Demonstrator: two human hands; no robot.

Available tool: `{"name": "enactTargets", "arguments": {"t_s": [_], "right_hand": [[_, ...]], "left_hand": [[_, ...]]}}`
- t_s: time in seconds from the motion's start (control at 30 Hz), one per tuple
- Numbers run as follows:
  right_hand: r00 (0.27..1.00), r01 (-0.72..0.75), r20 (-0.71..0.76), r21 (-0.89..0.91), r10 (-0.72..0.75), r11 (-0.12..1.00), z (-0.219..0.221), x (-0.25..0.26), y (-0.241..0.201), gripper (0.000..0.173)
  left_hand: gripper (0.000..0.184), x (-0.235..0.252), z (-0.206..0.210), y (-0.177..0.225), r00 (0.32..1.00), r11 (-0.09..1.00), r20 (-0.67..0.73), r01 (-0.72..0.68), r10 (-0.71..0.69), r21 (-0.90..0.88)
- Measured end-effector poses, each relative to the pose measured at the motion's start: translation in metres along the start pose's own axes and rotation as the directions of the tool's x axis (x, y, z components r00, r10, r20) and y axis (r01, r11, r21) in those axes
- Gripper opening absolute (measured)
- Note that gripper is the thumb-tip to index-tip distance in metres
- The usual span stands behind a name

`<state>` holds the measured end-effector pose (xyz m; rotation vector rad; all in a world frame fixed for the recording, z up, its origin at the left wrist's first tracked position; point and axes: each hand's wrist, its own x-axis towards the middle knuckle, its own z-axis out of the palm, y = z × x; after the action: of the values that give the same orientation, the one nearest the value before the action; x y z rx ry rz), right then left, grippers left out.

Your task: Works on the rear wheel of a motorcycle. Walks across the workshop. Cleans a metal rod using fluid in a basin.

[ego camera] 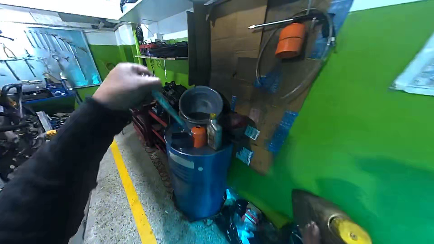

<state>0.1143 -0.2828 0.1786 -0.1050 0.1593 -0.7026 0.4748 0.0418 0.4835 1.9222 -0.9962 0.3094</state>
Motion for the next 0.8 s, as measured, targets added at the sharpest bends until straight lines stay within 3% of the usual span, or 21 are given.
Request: {"name": "enactTargets", "arguments": {"t_s": [0.03, 0.07, 0.2, 0.4, 0.5, 0.7, 0.8], "right_hand": [[0.996, 0.020, 0.082, -0.002, -0.020, 1.000, 0.017, 0.039, 0.007, 0.045], [0.990, 0.044, 0.132, -0.035, -0.039, 0.998, 0.035, 0.076, 0.015, 0.046], [0.961, 0.278, 0.066, -0.224, -0.270, 0.934, 0.113, 0.210, 0.068, 0.044], [0.881, 0.469, 0.127, -0.362, -0.456, 0.805, 0.211, 0.366, 0.158, 0.045], [0.860, 0.496, 0.123, -0.427, -0.494, 0.756, 0.248, 0.424, 0.198, 0.041], [0.838, 0.546, 0.362, -0.589, -0.409, 0.596, 0.258, 0.519, 0.243, 0.026], [0.793, 0.609, 0.417, -0.557, -0.444, 0.565, 0.261, 0.564, 0.258, 0.043]], "left_hand": [[0.023, 0.051, 0.001, -0.039, 0.988, 0.988, 0.028, -0.153, 0.153, -0.010], [0.026, 0.095, 0.009, -0.065, 0.977, 0.978, 0.046, -0.207, 0.206, 0.003], [0.026, 0.212, 0.076, -0.103, 0.988, 0.983, 0.092, 0.105, -0.120, 0.152], [0.031, 0.367, 0.178, -0.250, 0.899, 0.978, 0.385, 0.204, -0.208, 0.052], [0.031, 0.411, 0.220, -0.302, 0.831, 0.979, 0.524, 0.204, -0.186, 0.025], [0.035, 0.439, 0.275, -0.369, 0.716, 0.990, 0.693, 0.136, -0.081, -0.025], [0.040, 0.433, 0.288, -0.386, 0.697, 0.983, 0.717, 0.153, -0.032, -0.105]]}}
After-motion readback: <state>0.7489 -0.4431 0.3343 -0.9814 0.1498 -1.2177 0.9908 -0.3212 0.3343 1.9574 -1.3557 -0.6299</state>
